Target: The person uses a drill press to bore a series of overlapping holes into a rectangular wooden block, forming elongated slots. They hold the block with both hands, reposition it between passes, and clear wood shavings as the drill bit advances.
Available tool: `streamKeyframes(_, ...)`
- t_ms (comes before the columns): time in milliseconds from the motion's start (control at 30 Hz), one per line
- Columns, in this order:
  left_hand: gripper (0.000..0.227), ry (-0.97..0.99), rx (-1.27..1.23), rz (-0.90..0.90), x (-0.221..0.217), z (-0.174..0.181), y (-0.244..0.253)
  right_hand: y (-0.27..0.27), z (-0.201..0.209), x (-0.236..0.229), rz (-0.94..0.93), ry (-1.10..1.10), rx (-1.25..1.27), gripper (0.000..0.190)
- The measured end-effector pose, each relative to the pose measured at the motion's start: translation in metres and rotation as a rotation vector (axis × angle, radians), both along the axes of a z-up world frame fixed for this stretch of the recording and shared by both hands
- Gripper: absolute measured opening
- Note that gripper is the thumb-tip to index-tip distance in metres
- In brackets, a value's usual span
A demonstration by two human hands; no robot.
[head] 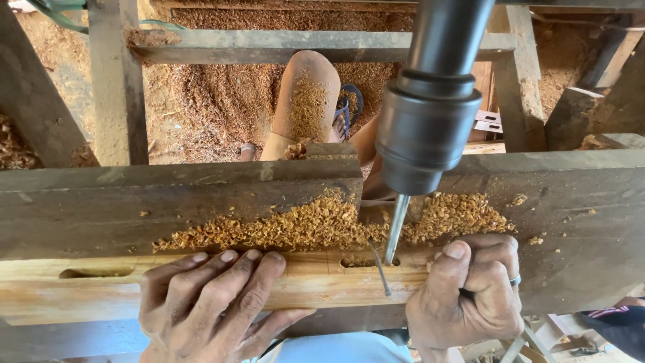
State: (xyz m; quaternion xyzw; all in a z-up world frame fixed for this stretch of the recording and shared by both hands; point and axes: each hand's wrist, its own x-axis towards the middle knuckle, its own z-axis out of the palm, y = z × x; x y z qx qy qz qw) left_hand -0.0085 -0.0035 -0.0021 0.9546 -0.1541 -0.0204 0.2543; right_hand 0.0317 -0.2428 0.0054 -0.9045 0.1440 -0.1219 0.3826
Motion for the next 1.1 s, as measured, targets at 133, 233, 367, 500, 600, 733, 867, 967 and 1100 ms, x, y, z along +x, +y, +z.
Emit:
streamKeyframes(133, 0.055, 0.023, 0.002, 0.008, 0.000, 0.000, -0.001, -0.002, 0.001, 0.002, 0.028, -0.010, 0.007, 0.044)
streamKeyframes(233, 0.054, 0.026, 0.001, 0.005, 0.002, 0.001, -0.001, -0.002, 0.001, 0.003, 0.044, -0.016, 0.016, 0.044)
streamKeyframes(367, 0.055, 0.072, -0.019, 0.022, 0.000, 0.002, 0.001, -0.001, -0.001, 0.002, 0.021, -0.019, 0.003, 0.044)
streamKeyframes(500, 0.056, 0.053, -0.001, 0.019, 0.004, 0.001, 0.003, 0.001, 0.003, 0.007, 0.010, -0.014, 0.001, 0.044)
streamKeyframes(600, 0.057, 0.027, -0.010, -0.001, 0.011, 0.001, 0.006, 0.004, 0.005, 0.013, 0.046, 0.007, -0.011, 0.044)
streamKeyframes(733, 0.057, 0.080, -0.004, 0.047, 0.020, 0.007, 0.010, 0.012, 0.010, 0.024, 0.042, 0.026, 0.012, 0.042)
streamKeyframes(867, 0.064, -0.001, -0.012, 0.020, 0.007, -0.004, 0.013, 0.006, 0.011, 0.015, 0.066, 0.062, -0.036, 0.042)
streamKeyframes(967, 0.062, 0.078, -0.008, 0.053, 0.009, 0.017, 0.006, 0.002, 0.012, 0.001, 0.071, -0.028, -0.018, 0.042)
streamKeyframes(1100, 0.061, 0.072, -0.009, 0.039, -0.007, 0.016, 0.000, -0.008, 0.007, -0.019, 0.060, -0.031, -0.017, 0.043)
